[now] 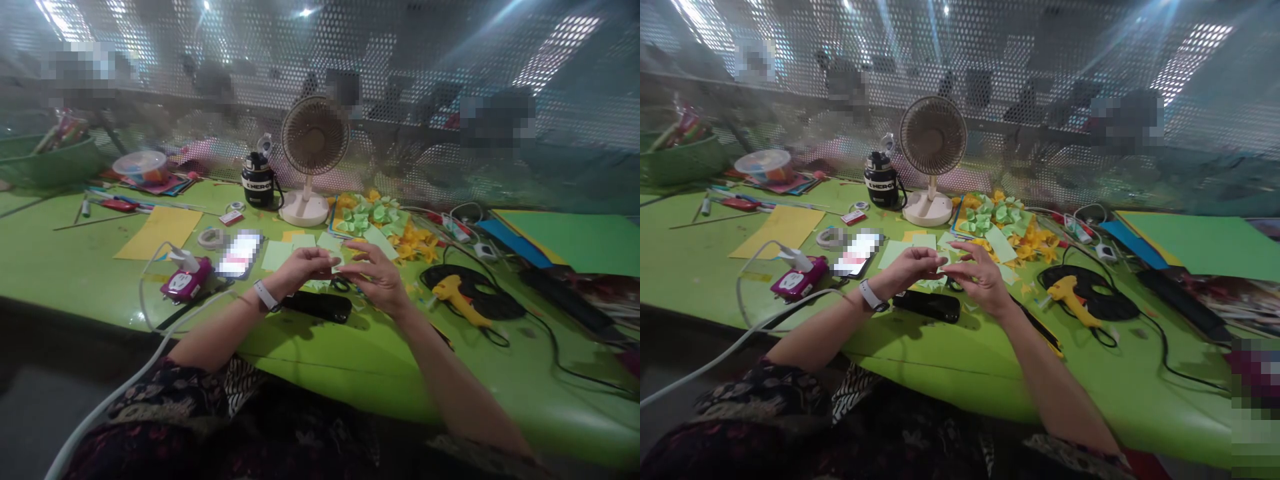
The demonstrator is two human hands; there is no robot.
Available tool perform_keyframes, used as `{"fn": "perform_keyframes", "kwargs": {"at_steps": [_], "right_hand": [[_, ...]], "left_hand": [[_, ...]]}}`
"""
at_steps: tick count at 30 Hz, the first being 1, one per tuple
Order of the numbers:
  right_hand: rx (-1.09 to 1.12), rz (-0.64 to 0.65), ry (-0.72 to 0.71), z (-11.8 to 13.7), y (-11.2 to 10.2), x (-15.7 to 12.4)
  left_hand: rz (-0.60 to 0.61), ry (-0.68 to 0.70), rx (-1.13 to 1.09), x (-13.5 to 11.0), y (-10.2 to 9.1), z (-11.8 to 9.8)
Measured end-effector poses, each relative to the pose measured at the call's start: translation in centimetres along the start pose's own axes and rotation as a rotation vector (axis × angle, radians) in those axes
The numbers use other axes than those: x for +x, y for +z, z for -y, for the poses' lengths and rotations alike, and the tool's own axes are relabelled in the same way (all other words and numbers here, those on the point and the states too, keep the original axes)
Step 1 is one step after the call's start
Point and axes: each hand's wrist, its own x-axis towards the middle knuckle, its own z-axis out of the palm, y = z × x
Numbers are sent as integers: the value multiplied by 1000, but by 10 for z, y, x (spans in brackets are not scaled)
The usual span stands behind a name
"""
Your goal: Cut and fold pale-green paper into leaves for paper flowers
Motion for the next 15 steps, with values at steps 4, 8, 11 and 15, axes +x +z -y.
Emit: {"fn": "perform_keyframes", "kwargs": {"at_steps": [4, 8, 11, 15], "right_hand": [[1, -17, 99, 4, 0, 2], [-9, -80, 182, 8, 4, 4], [55, -104, 269, 8, 10, 2], [133, -134, 406, 6, 14, -1]], "left_hand": [[4, 32, 16, 1, 1, 2], [15, 69, 50, 2, 3, 4], [14, 100, 92, 1, 3, 4], [62, 121, 116, -2, 4, 2]]}}
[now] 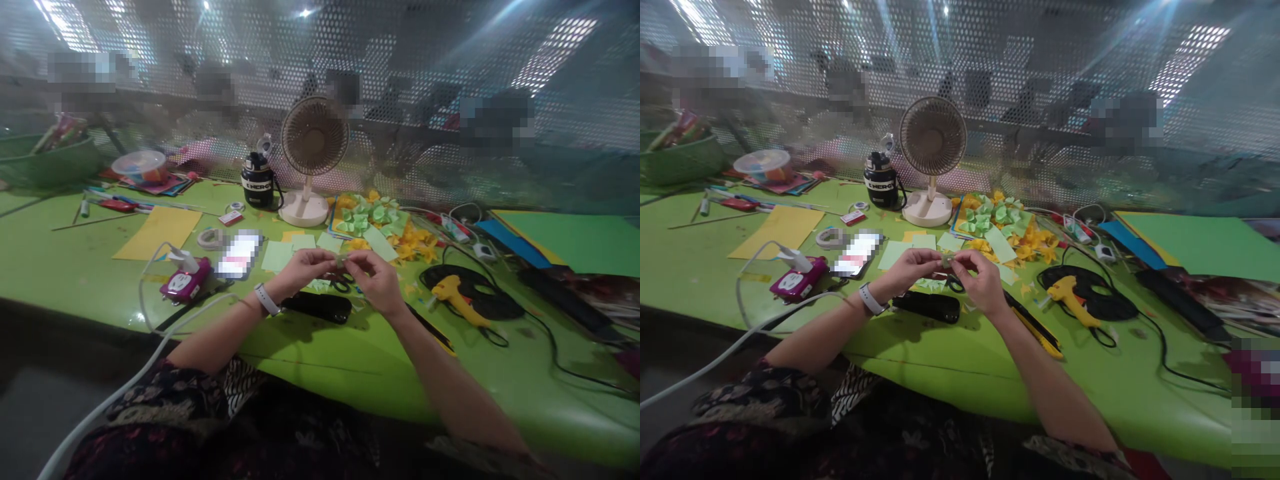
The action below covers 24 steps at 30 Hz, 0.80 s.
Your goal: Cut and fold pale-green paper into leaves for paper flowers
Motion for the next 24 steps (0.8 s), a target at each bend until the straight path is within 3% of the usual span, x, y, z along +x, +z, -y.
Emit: {"fn": "perform_keyframes", "kwargs": {"at_steps": [4, 24], "right_hand": [[6, -26, 52, -3, -1, 0], [7, -16, 37, -3, -2, 2]], "left_hand": [[47, 7, -3, -2, 1, 0], [11, 71, 43, -4, 3, 7]]}}
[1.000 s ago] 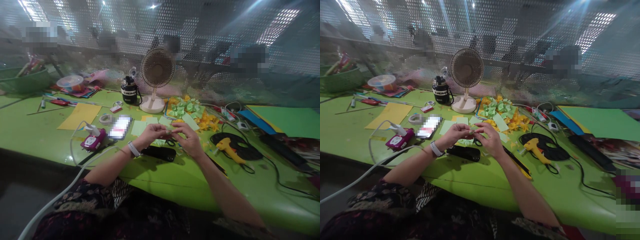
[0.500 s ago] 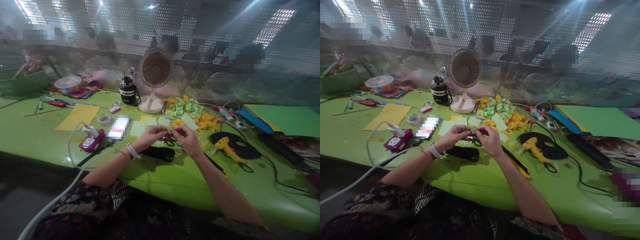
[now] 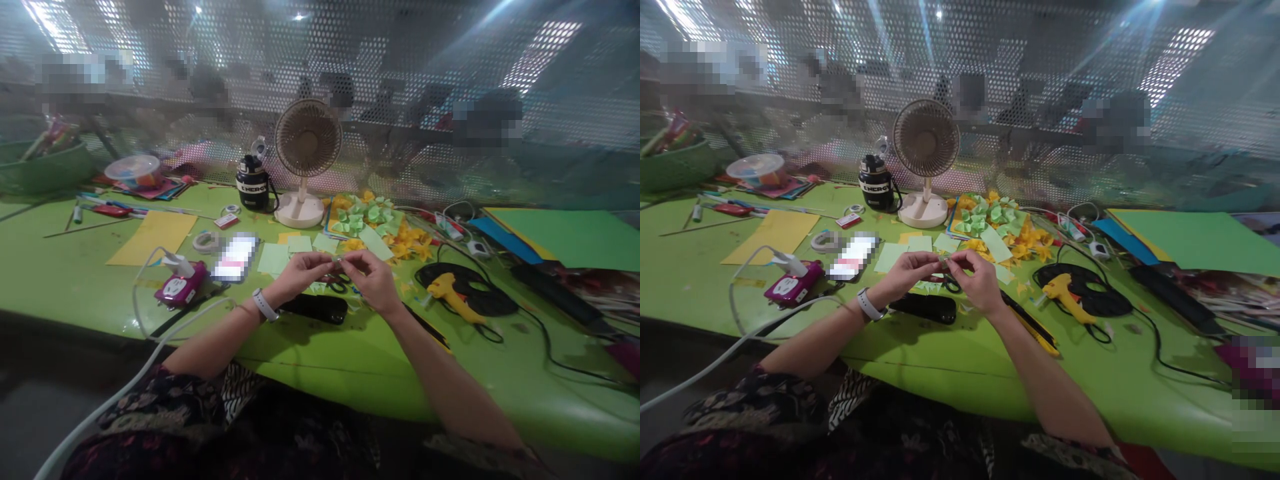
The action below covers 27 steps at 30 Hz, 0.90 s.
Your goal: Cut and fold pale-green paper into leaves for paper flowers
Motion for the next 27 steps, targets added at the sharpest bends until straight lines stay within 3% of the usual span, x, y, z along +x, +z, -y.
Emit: {"fn": "perform_keyframes", "kwargs": {"at_steps": [21, 27], "right_hand": [[49, 10, 35, 1, -2, 1], [-7, 111, 12, 5, -4, 3]], "left_hand": [[-41, -20, 36, -1, 2, -2], [22, -68, 48, 0, -1, 0]]}}
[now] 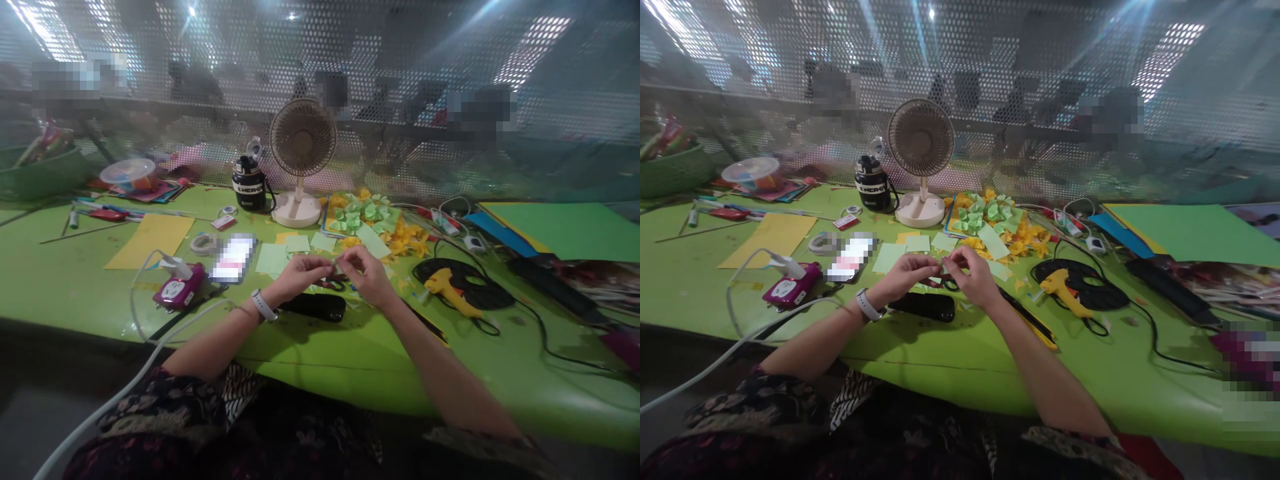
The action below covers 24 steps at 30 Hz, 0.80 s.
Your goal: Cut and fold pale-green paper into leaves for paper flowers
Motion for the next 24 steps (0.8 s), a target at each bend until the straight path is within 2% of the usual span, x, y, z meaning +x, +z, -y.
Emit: {"fn": "perform_keyframes", "kwargs": {"at_steps": [4, 8, 13, 17, 20, 24], "right_hand": [[-29, -59, -82, 1, 4, -1], [-13, -63, -77, -2, 7, -2], [-34, -84, -76, -2, 7, -3], [-156, -26, -49, 2, 3, -1], [-281, 23, -95, 3, 2, -1], [-288, 44, -79, 1, 3, -1]], "left_hand": [[27, -34, 16, 1, -2, 2], [100, -59, 78, 0, -2, 1], [86, -73, 113, 0, -1, -1], [50, -17, 132, -1, 0, -2], [23, -7, 124, -2, 1, -5], [-1, -42, 100, -2, 0, -7]]}}
